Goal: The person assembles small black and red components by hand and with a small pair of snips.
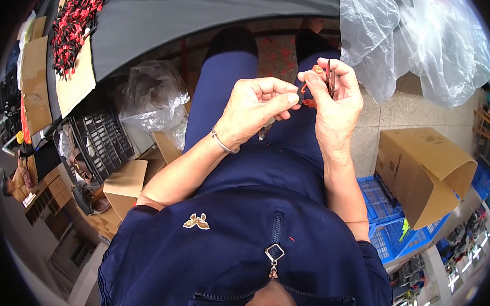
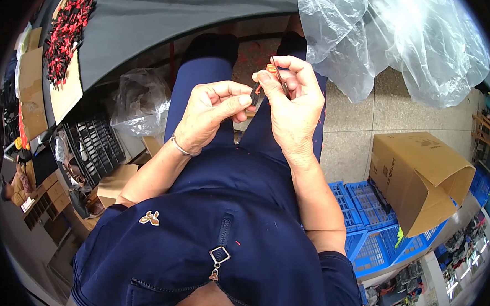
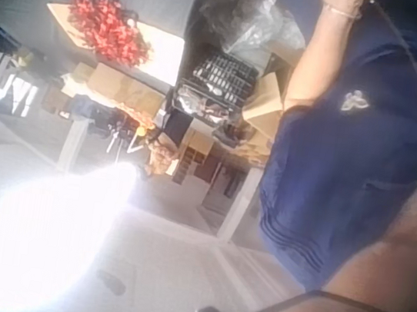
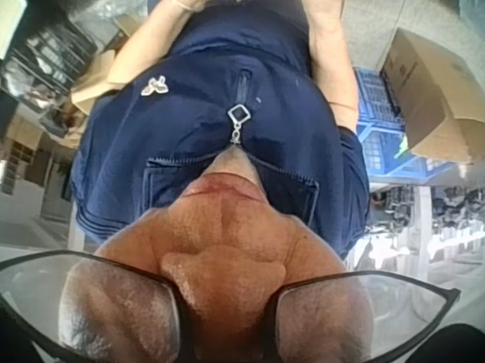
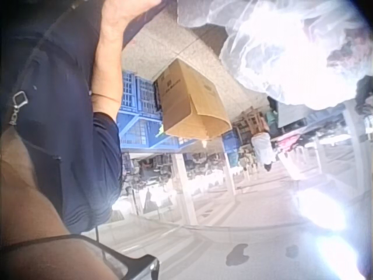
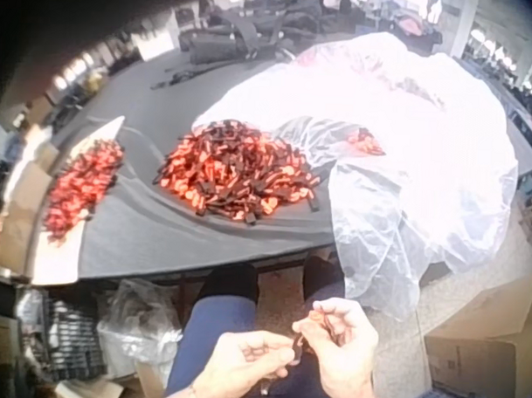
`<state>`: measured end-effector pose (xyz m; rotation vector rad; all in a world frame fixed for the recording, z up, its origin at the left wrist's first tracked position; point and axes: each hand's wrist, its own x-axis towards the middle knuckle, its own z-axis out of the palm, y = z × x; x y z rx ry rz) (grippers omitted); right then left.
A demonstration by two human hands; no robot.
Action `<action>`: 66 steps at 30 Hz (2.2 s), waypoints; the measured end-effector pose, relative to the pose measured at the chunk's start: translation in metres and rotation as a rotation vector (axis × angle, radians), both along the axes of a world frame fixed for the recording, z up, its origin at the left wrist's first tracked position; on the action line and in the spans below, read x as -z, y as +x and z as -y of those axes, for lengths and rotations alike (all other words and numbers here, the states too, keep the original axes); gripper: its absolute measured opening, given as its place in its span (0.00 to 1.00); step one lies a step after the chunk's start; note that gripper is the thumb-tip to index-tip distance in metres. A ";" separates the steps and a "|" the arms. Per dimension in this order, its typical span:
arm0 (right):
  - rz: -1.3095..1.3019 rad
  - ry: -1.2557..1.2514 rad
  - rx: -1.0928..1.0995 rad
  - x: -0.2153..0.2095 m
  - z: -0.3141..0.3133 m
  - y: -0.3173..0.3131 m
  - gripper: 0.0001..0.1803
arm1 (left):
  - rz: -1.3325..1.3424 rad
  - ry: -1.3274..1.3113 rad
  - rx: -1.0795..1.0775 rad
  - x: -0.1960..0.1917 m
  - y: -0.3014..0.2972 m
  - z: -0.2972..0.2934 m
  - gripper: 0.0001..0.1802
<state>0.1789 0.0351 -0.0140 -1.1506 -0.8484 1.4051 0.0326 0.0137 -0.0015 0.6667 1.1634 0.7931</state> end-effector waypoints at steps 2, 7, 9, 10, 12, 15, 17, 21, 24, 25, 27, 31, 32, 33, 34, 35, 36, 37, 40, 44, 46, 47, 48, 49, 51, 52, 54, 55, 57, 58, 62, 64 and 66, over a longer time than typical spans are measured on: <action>0.010 -0.002 0.005 0.000 0.001 -0.001 0.15 | 0.041 -0.014 -0.010 0.002 0.001 0.000 0.08; 0.018 -0.135 -0.076 0.000 0.001 0.003 0.18 | 0.053 -0.020 -0.058 0.003 0.001 -0.002 0.05; 0.095 -0.060 -0.057 -0.003 0.005 0.006 0.20 | 0.041 -0.004 -0.091 0.004 0.001 -0.002 0.05; 0.178 -0.031 -0.055 -0.004 0.008 0.010 0.19 | 0.015 0.007 -0.105 0.004 0.001 -0.003 0.05; 0.333 0.002 -0.084 -0.009 0.017 0.017 0.16 | -0.011 0.017 -0.119 0.004 0.002 -0.003 0.05; 0.715 0.321 -0.069 0.000 0.021 0.020 0.12 | -0.036 0.053 -0.127 0.004 0.006 -0.002 0.04; 0.796 0.385 -0.026 0.000 0.021 0.019 0.12 | -0.035 0.110 -0.114 0.002 0.008 -0.002 0.04; 0.843 0.352 -0.109 0.001 0.019 0.022 0.10 | -0.044 0.092 -0.121 0.005 0.008 -0.003 0.05; 0.730 0.261 -0.088 0.000 0.017 0.021 0.09 | -0.038 0.107 -0.170 0.006 0.010 -0.005 0.03; 0.686 0.245 -0.061 -0.002 0.016 0.020 0.08 | -0.037 0.127 -0.162 0.005 0.010 -0.006 0.03; 0.802 0.339 -0.082 -0.004 0.013 0.018 0.08 | -0.038 0.158 -0.163 0.004 0.007 -0.006 0.03; 0.844 0.339 -0.066 -0.006 0.004 0.013 0.09 | -0.102 0.199 -0.145 0.004 0.004 -0.002 0.03; 0.752 0.246 -0.067 -0.003 0.004 0.012 0.08 | -0.102 0.182 -0.129 0.000 -0.002 -0.003 0.02; 0.657 0.194 -0.050 0.002 0.003 0.011 0.07 | -0.101 0.162 -0.113 -0.003 -0.008 -0.005 0.02; 0.580 0.105 -0.045 0.002 0.003 0.012 0.08 | -0.097 0.197 -0.151 -0.002 -0.017 -0.008 0.03; 0.505 0.009 -0.047 -0.001 0.003 0.012 0.08 | -0.124 0.238 -0.196 -0.008 -0.029 -0.014 0.03; 0.435 0.009 -0.052 -0.002 0.001 0.013 0.09 | -0.211 0.336 -0.242 -0.018 -0.043 -0.023 0.03; 0.367 0.007 -0.058 -0.001 -0.002 0.013 0.09 | -0.297 0.431 -0.288 -0.027 -0.062 -0.034 0.03; 0.358 0.025 -0.049 -0.007 -0.008 0.007 0.09 | -0.195 0.592 -0.638 -0.040 -0.131 -0.064 0.12; 0.313 -0.017 -0.035 -0.012 -0.015 0.000 0.09 | 0.090 0.522 -0.698 -0.040 -0.157 -0.087 0.24; 0.310 -0.035 -0.031 -0.011 -0.018 -0.004 0.09 | -0.270 0.549 -0.609 -0.038 -0.131 -0.093 0.21; 0.314 -0.027 -0.028 -0.008 -0.018 -0.005 0.09 | -0.447 0.593 -0.551 -0.034 -0.117 -0.096 0.19; 0.315 -0.019 -0.030 -0.008 -0.019 -0.006 0.09 | -0.698 0.726 -0.459 -0.030 -0.108 -0.097 0.18; 0.315 -0.018 -0.032 -0.008 -0.020 -0.006 0.09 | -0.948 0.853 -0.357 -0.027 -0.103 -0.099 0.17; 0.294 -0.002 -0.045 -0.008 -0.021 -0.005 0.09 | -1.196 1.064 -0.260 -0.019 -0.098 -0.110 0.19; 0.294 -0.002 -0.046 -0.009 -0.021 -0.006 0.09 | -1.226 1.048 -0.235 -0.014 -0.099 -0.113 0.17; 0.280 -0.041 -0.046 -0.008 -0.023 -0.004 0.09 | -1.253 1.039 -0.206 -0.007 -0.101 -0.120 0.14; 0.279 -0.039 -0.044 -0.007 -0.024 -0.004 0.09 | -1.290 1.067 -0.194 -0.004 -0.104 -0.122 0.13; 0.292 -0.031 -0.035 -0.006 -0.024 -0.002 0.09 | -1.328 1.097 -0.176 -0.007 -0.102 -0.122 0.11; 0.289 -0.031 -0.033 -0.007 -0.024 -0.002 0.09 | -1.198 0.970 -0.271 -0.011 -0.100 -0.119 0.09; 0.299 0.016 -0.019 -0.007 -0.025 -0.001 0.09 | -0.489 0.582 -0.573 -0.011 -0.097 -0.111 0.07; 0.297 0.015 -0.015 -0.008 -0.026 0.002 0.11 | -0.333 0.500 -0.609 -0.019 -0.091 -0.102 0.07; 0.231 0.031 -0.013 -0.013 -0.030 -0.001 0.13 | 0.312 0.237 -0.640 -0.021 -0.084 -0.089 0.05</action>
